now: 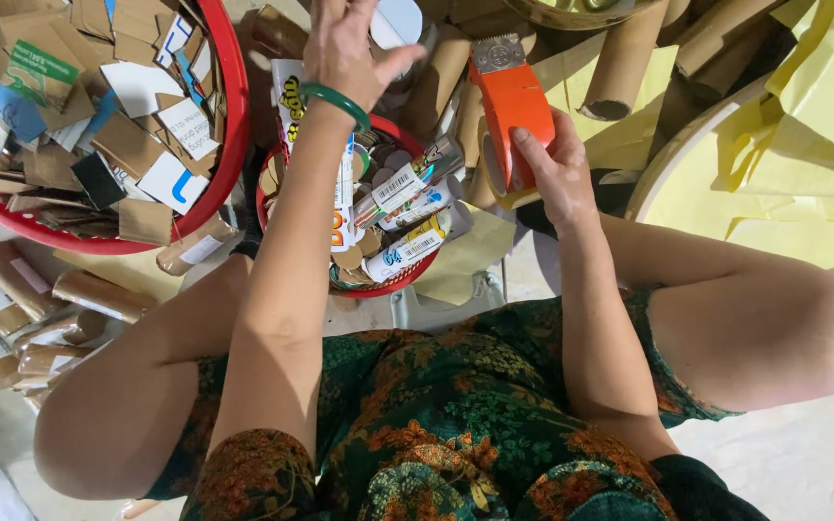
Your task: Wrapping cylindrical cardboard tubes with paper and labels and securing them with tape.
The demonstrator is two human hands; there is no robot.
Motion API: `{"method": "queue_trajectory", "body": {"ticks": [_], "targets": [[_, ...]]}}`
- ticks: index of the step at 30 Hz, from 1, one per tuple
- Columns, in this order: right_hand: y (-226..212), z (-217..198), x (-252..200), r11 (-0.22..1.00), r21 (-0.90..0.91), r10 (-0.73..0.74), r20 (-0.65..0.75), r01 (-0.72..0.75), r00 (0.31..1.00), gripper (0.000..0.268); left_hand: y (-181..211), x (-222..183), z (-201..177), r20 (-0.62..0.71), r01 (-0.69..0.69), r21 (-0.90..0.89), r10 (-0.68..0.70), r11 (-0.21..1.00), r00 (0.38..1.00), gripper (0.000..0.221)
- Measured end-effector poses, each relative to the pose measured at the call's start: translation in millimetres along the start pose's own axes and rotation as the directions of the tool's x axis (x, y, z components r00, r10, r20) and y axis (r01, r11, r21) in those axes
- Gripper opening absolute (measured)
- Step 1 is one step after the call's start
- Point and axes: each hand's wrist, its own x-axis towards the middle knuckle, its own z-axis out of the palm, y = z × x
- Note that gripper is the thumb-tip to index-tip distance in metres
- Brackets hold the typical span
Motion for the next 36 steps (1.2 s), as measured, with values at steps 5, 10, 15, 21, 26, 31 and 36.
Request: {"method": "queue_trajectory", "body": {"ticks": [5, 10, 15, 21, 26, 31, 36], "targets": [[-1, 0, 0, 0.999, -0.024, 0.025, 0.004, -0.025, 1.0, 0.053, 0, -7, 14, -0.005, 0.008, 0.06, -0.008, 0.998, 1.0, 0.074], [-6, 0, -3, 1.0, -0.002, 0.009, 0.005, -0.009, 1.0, 0.055, -16, -8, 18, -0.026, 0.047, 0.023, -0.046, 0.999, 0.999, 0.067], [1, -5, 2, 1.0, 0.011, 0.005, -0.01, -0.005, 1.0, 0.054, -14, -10, -1, -0.089, -0.014, -0.07, 0.008, 0.997, 0.996, 0.062], [-3, -5, -2, 1.0, 0.0, 0.003, -0.019, -0.003, 1.0, 0.051, -21, -9, 0, -0.177, -0.017, -0.069, 0.004, 0.997, 0.984, 0.06], [9, -8, 3, 0.998, 0.045, -0.041, -0.013, 0.041, 0.999, 0.052, -6, -7, 4, -0.143, -0.029, -0.04, 0.023, 0.999, 0.989, 0.061], [1, -6, 0, 1.0, -0.017, -0.019, -0.014, 0.019, 1.0, 0.051, 2, -10, 14, -0.046, -0.029, -0.142, 0.022, 0.989, 0.999, 0.067], [1, -6, 0, 1.0, 0.019, -0.018, -0.01, 0.018, 1.0, 0.052, 8, -16, 11, 0.045, 0.008, -0.145, -0.001, 0.989, 0.999, 0.065]]}}
